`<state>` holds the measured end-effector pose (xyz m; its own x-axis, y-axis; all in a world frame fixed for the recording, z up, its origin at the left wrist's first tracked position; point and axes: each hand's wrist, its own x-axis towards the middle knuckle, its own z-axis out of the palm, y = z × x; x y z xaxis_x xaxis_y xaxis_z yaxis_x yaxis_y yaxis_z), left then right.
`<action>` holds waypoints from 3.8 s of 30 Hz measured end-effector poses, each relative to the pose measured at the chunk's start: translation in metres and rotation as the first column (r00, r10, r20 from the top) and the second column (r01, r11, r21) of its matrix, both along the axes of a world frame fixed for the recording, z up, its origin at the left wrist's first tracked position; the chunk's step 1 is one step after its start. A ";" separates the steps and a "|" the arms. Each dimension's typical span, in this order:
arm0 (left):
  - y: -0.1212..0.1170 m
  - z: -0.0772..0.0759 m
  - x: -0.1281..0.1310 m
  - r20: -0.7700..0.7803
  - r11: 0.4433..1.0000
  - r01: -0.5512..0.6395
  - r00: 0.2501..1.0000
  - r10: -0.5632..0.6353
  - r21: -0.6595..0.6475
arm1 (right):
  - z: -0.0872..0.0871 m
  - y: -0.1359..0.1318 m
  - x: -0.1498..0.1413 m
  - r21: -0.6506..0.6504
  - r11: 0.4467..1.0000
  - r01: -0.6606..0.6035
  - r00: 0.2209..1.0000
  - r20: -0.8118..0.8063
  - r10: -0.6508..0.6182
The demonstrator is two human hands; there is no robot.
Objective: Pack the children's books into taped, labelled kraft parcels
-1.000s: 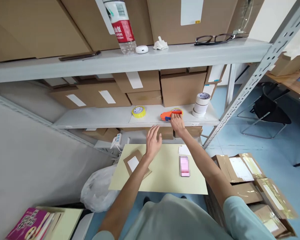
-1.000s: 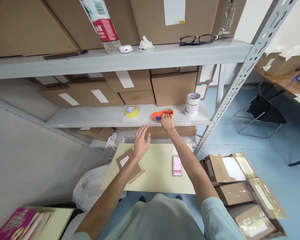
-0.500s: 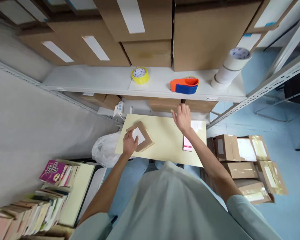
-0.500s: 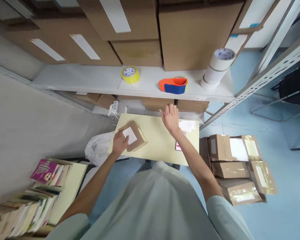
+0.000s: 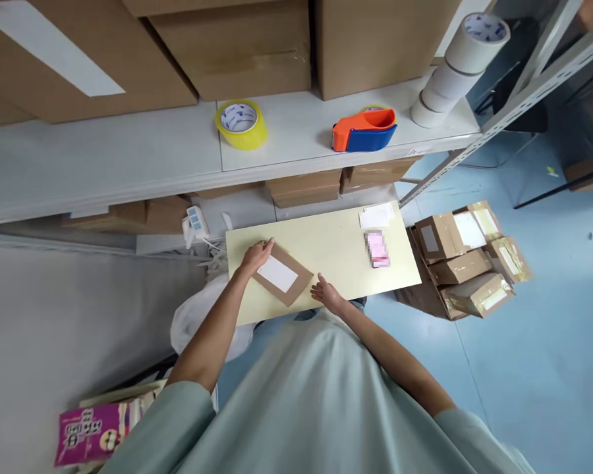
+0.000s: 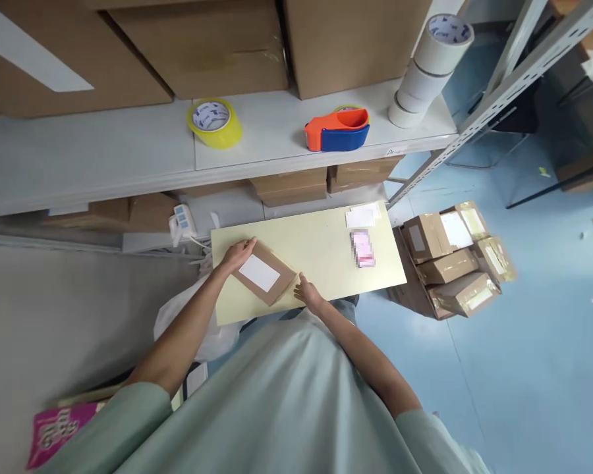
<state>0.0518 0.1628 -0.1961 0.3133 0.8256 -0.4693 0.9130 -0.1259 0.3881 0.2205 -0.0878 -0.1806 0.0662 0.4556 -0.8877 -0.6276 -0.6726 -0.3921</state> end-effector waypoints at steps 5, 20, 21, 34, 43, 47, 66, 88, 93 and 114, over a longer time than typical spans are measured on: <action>-0.001 0.011 0.003 0.026 0.996 0.072 0.997 -0.070 -0.061 | 0.006 0.001 -0.014 0.008 0.989 0.151 0.988 -0.019 -0.150; -0.120 0.030 -0.059 0.423 0.996 -0.062 0.902 0.082 -0.062 | -0.006 -0.043 0.004 0.325 0.938 0.123 0.799 0.528 -0.288; -0.124 0.026 -0.060 0.422 0.997 -0.067 0.903 0.080 -0.047 | -0.010 -0.041 0.005 0.317 0.944 0.094 0.780 0.565 -0.268; -0.129 0.020 -0.039 0.189 0.991 -0.034 0.982 0.008 0.133 | -0.019 -0.007 -0.018 -0.268 0.941 -0.205 0.132 0.945 0.298; -0.128 0.020 -0.019 0.094 0.996 -0.081 0.993 0.078 0.033 | -0.006 0.008 -0.015 -0.311 0.938 -0.155 0.257 0.904 0.342; -0.120 0.012 -0.036 0.155 1.000 -0.027 0.988 0.026 0.007 | -0.012 -0.005 -0.018 -0.242 0.955 -0.171 0.254 0.926 0.280; -0.141 0.000 -0.028 0.558 0.999 -0.039 0.829 0.035 -0.005 | 0.015 -0.039 0.034 0.065 0.930 -0.363 0.254 0.967 0.031; -0.164 0.004 0.035 0.416 0.984 -0.119 0.908 0.054 0.132 | 0.002 -0.011 0.142 0.038 0.811 -0.584 0.240 0.962 0.128; -0.166 0.005 0.049 0.452 0.968 -0.233 0.876 0.167 0.095 | -0.017 -0.013 0.170 0.062 0.713 -0.698 0.271 0.945 0.183; -0.143 0.031 0.160 0.266 0.934 -0.242 0.949 0.171 0.263 | -0.083 0.007 0.297 0.037 0.912 -0.409 0.328 0.938 0.109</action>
